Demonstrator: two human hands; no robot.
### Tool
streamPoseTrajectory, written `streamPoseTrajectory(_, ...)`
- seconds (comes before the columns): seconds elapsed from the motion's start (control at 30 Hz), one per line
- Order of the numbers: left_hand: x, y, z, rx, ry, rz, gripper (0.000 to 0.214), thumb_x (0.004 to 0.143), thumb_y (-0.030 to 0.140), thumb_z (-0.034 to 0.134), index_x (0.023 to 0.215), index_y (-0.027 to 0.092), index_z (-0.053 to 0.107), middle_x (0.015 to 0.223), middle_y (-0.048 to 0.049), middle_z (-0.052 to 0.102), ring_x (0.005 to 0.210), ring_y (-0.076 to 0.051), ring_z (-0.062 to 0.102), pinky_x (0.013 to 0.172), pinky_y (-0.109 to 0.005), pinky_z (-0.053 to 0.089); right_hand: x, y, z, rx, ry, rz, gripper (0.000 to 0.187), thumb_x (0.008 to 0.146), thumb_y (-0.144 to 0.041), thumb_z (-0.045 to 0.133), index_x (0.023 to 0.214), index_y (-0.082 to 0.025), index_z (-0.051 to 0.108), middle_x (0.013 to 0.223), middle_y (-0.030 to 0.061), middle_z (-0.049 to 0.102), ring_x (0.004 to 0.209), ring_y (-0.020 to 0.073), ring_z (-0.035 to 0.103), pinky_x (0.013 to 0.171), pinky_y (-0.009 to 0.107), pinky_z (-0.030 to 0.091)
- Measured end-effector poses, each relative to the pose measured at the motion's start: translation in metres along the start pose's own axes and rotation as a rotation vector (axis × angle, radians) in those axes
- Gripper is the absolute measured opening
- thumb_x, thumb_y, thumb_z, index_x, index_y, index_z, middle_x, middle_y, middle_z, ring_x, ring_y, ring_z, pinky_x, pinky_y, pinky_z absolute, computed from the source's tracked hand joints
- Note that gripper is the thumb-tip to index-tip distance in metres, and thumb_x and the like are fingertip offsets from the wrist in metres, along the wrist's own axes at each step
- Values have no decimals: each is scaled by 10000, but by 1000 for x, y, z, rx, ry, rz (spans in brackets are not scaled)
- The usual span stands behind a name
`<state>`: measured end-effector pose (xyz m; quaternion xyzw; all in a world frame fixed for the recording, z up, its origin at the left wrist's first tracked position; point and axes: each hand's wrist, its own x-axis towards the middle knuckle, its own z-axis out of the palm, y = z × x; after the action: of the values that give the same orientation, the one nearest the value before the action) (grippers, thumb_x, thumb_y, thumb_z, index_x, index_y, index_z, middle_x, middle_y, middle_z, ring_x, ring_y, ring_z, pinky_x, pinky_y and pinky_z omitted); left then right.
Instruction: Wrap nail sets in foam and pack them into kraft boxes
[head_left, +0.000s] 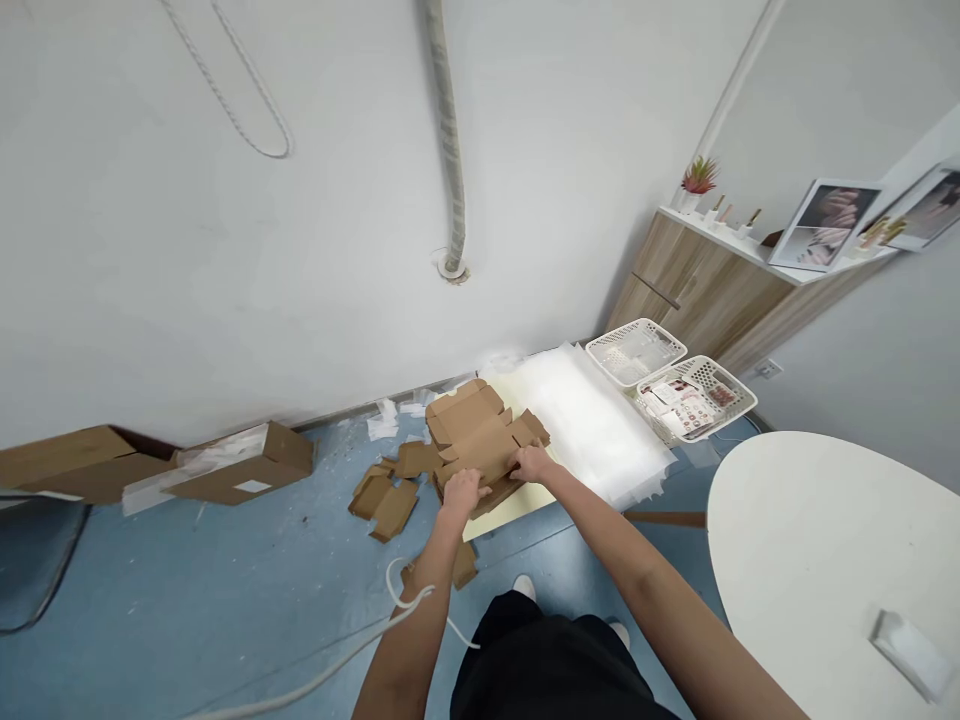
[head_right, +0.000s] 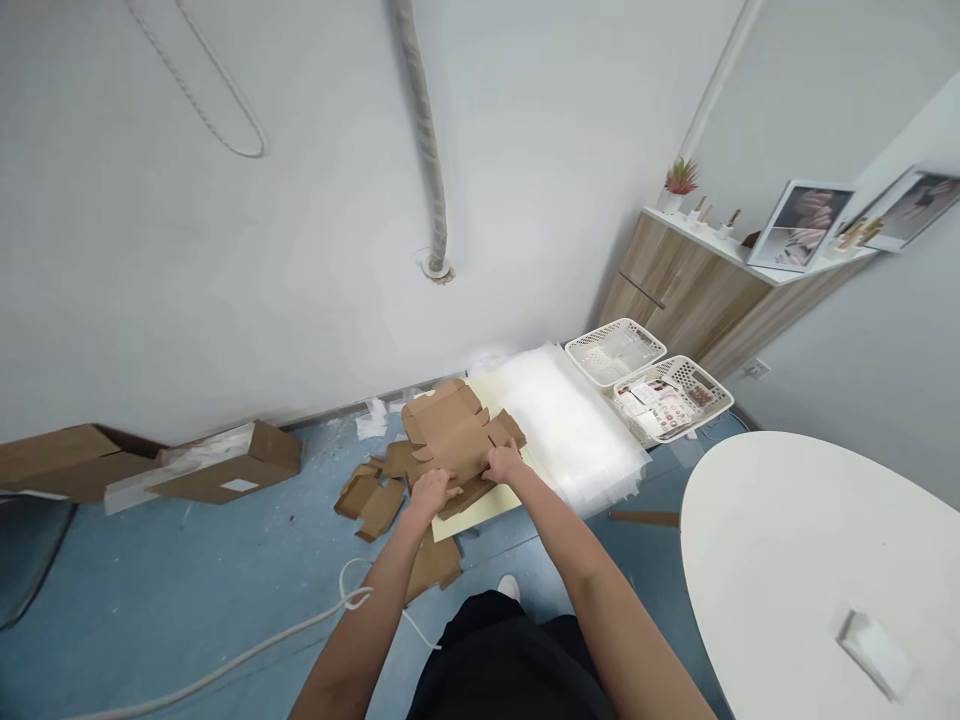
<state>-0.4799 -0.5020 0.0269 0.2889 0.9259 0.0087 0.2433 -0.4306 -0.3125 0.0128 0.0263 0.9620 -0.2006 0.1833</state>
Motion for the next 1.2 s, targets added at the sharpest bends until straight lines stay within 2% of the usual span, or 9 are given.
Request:
streamPoseTrajectory(0.2,-12,9,-10,70,29,40,240,939,241,448,971,169,675,1016,-141,702,988,-263,665,813,-343,487,6,-5,3,-148,119,-88,285,743,-111,635,999,-210,712,1090,109,710,1077,278,604,1115,550,221)
streamPoseTrajectory(0.33,-24,10,-31,53,120,146,185,904,211,461,862,203,641,923,-77,704,908,-226,668,758,-299,473,5,-8,2,-194,249,-226,252,866,-98,504,990,-206,695,1063,96,712,1099,259,585,1159,560,143)
streamPoseTrajectory(0.43,-36,11,-48,2,263,176,164,875,181,468,898,219,625,914,-57,698,894,-220,660,748,-289,473,0,-8,-12,-242,346,-352,280,936,-109,421,953,-196,687,977,75,731,1022,212,625,1182,489,170)
streamPoseTrajectory(0.57,-56,24,-60,-32,560,231,327,869,150,437,1132,223,616,1119,-105,686,1057,-266,619,909,-365,470,-17,-9,-46,-284,567,-479,302,971,-124,391,1113,-186,650,1159,100,702,1108,173,615,1157,429,279)
streamPoseTrajectory(0.67,-72,48,-63,-51,727,249,407,907,176,392,1263,229,581,1244,-108,656,1155,-289,585,1002,-432,433,-42,-6,-73,-334,692,-518,323,970,-111,397,1200,-166,618,1242,114,669,1182,166,585,1150,421,311)
streamPoseTrajectory(0.8,-88,100,-68,-106,811,361,442,945,192,340,1330,220,556,1316,-99,622,1246,-268,543,1054,-426,400,-100,18,-100,-366,811,-463,331,973,-116,406,1240,-166,596,1278,117,648,1231,171,557,1143,419,342)
streamPoseTrajectory(0.93,-94,172,-68,-134,765,565,475,958,183,316,1386,235,515,1378,-78,578,1305,-251,496,1093,-432,362,-187,65,-108,-370,907,-293,359,988,-147,380,1296,-180,561,1326,107,617,1285,190,510,1130,427,368)
streamPoseTrajectory(1.07,-102,264,-49,-109,631,788,492,961,158,302,1402,249,500,1394,-56,567,1326,-235,475,1113,-428,344,-293,122,-87,-343,955,-22,391,984,-145,367,1330,-187,545,1359,110,589,1309,213,484,1118,449,384)
streamPoseTrajectory(1.2,-112,357,-5,-64,478,1011,511,951,119,298,1398,253,506,1412,-35,551,1332,-223,467,1123,-415,340,-394,174,-41,-298,947,265,418,970,-118,351,1326,-180,561,1350,123,593,1302,234,488,1113,473,383)
